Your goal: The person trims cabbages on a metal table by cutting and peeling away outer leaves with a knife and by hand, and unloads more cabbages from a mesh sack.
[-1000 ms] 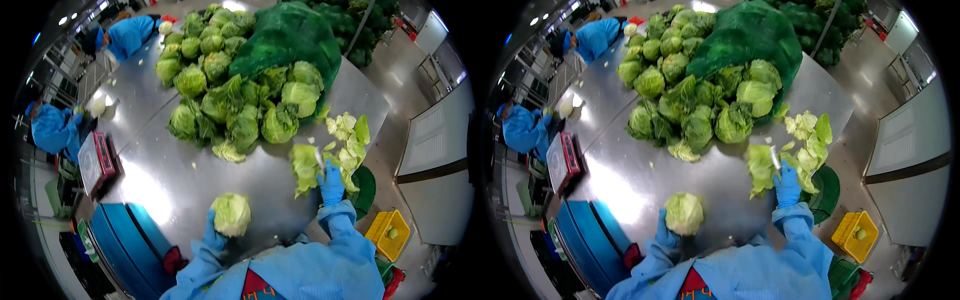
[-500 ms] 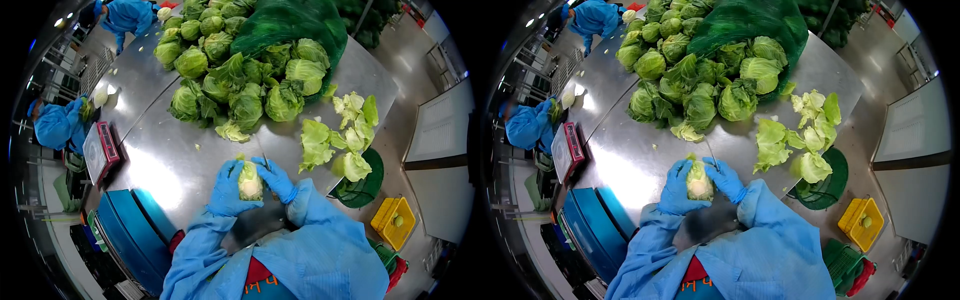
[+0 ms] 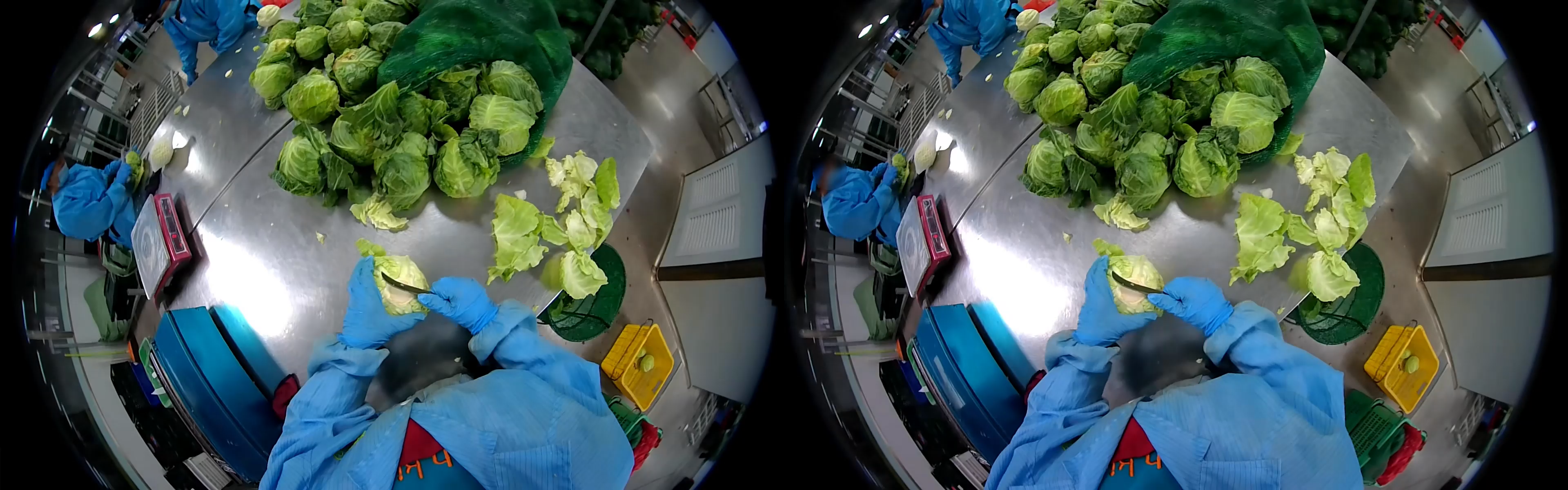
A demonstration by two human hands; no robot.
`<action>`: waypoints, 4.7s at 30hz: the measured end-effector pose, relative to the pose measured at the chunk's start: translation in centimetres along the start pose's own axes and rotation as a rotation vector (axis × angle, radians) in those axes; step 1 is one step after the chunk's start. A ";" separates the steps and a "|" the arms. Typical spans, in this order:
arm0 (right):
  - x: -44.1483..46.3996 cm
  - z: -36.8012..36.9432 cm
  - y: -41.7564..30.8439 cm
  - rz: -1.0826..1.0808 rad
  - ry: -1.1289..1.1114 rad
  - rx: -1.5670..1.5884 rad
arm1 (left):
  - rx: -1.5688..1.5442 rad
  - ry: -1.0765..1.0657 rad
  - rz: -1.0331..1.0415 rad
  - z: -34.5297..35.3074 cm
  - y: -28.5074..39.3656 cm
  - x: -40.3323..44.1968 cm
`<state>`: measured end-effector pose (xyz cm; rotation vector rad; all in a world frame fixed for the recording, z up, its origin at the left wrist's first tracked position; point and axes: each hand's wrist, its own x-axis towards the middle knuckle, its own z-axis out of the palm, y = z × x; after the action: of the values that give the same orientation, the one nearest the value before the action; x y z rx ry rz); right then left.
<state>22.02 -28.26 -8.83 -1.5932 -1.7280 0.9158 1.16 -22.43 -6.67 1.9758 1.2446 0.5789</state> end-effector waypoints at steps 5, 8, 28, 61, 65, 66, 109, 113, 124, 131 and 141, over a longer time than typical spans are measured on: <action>2.5 -1.1 0.9 -0.042 -0.177 -0.076 | 0.025 -0.006 -0.019 -0.3 -0.2 0.5; 3.3 -0.9 0.3 -0.021 -0.153 -0.196 | 0.013 0.017 -0.044 -0.3 -0.1 0.9; 3.1 -0.4 -2.9 0.201 -0.031 -0.304 | -0.011 0.009 -0.051 0.5 0.0 1.7; 5.0 -3.2 -1.1 0.028 0.140 -0.466 | 0.311 0.046 0.029 2.2 3.4 0.9; 4.6 -2.8 1.2 0.237 0.128 -0.344 | 0.093 0.004 0.098 0.1 1.5 0.0; 4.2 -2.8 1.9 0.282 0.137 -0.239 | 0.028 0.007 0.125 -0.6 0.3 -0.5; -1.2 -0.7 2.7 -0.066 0.135 -0.118 | -0.913 -0.071 -0.347 -5.0 -8.3 -6.9; 1.4 2.4 -5.8 -0.013 -0.246 0.298 | -0.851 -0.119 -0.405 -5.6 -7.3 -5.8; 3.9 6.6 1.8 0.129 0.115 -0.106 | -1.072 -0.029 -0.556 -5.5 -4.9 -4.4; -3.9 -5.2 8.8 0.371 0.344 -0.307 | -0.482 0.525 -0.551 -2.1 -3.6 -4.9; -6.2 -3.5 1.5 0.355 0.384 0.153 | 0.369 -0.223 0.297 -6.2 -1.5 -1.2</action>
<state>26.28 -34.10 -7.98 -1.8617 -1.1100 0.8133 -4.49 -21.03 -3.90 2.4826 0.9784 0.2675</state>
